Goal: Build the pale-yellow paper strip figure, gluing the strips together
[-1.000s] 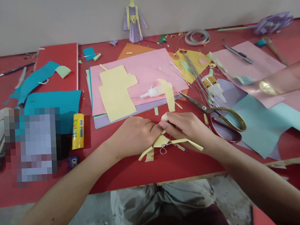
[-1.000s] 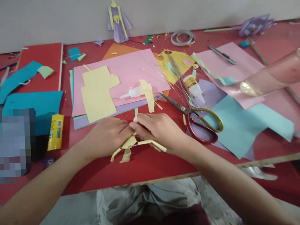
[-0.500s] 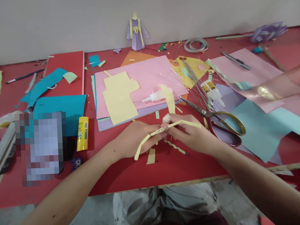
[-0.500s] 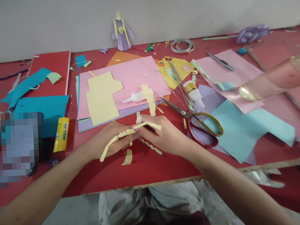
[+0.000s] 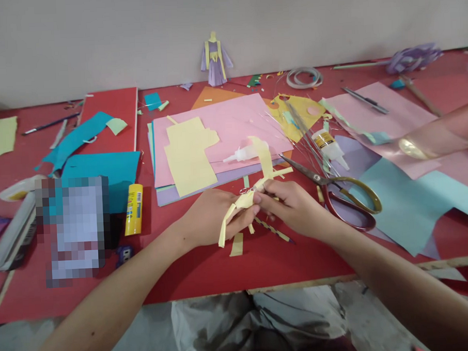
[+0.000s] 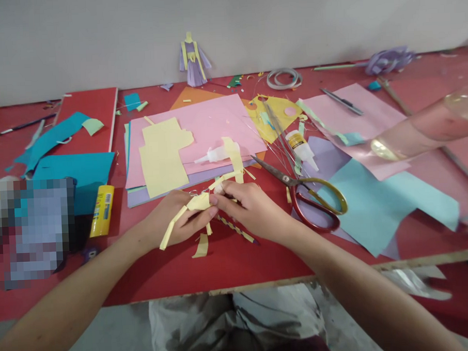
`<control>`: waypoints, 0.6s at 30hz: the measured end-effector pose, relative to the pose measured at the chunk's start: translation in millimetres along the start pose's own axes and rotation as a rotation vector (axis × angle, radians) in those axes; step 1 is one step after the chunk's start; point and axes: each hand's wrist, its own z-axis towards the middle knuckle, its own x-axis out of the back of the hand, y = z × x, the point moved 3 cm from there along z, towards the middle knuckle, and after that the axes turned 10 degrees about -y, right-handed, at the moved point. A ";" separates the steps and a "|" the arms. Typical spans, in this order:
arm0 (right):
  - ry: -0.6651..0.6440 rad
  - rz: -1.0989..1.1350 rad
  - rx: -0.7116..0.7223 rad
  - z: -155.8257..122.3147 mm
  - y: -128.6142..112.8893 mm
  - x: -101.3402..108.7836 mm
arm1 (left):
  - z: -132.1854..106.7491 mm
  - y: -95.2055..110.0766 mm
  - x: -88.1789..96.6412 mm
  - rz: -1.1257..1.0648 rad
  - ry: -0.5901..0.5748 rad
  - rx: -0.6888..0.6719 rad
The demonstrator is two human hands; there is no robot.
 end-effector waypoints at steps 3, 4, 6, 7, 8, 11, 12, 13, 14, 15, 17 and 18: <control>0.024 0.005 0.023 -0.1 -0.8 -0.1 | -0.5 0.0 1.6 -0.089 -0.013 0.001; 0.037 -0.002 0.032 -0.2 -0.9 0.0 | -0.5 0.3 2.6 -0.112 -0.016 0.010; 0.063 -0.020 0.045 -0.5 -1.3 0.3 | -0.4 1.0 4.9 -0.151 -0.033 0.038; 0.072 -0.025 0.052 -0.7 -1.6 0.7 | -0.3 1.3 6.0 -0.174 -0.047 0.055; 0.079 -0.023 0.063 -0.9 -2.2 1.1 | -0.1 1.5 7.1 -0.203 -0.067 0.071; 0.056 0.017 0.112 -1.8 -4.8 2.2 | 0.2 1.8 9.1 -0.336 -0.141 0.088; 0.038 0.034 0.130 -2.2 -5.6 2.3 | 0.3 1.9 9.7 -0.376 -0.161 0.082; 0.024 0.047 0.147 -2.6 -6.2 2.4 | 0.4 1.9 10.1 -0.404 -0.175 0.072; 0.015 0.055 0.161 -3.0 -6.6 2.6 | 0.6 2.0 10.4 -0.416 -0.184 0.060; 0.012 0.057 0.171 -3.4 -6.6 2.7 | 0.7 2.1 10.6 -0.414 -0.189 0.050; 0.021 0.052 0.180 -3.9 -6.0 2.9 | 0.7 2.0 10.3 -0.379 -0.188 0.047; 0.029 0.047 0.181 -3.9 -5.5 2.9 | 0.5 1.9 9.8 -0.353 -0.184 0.050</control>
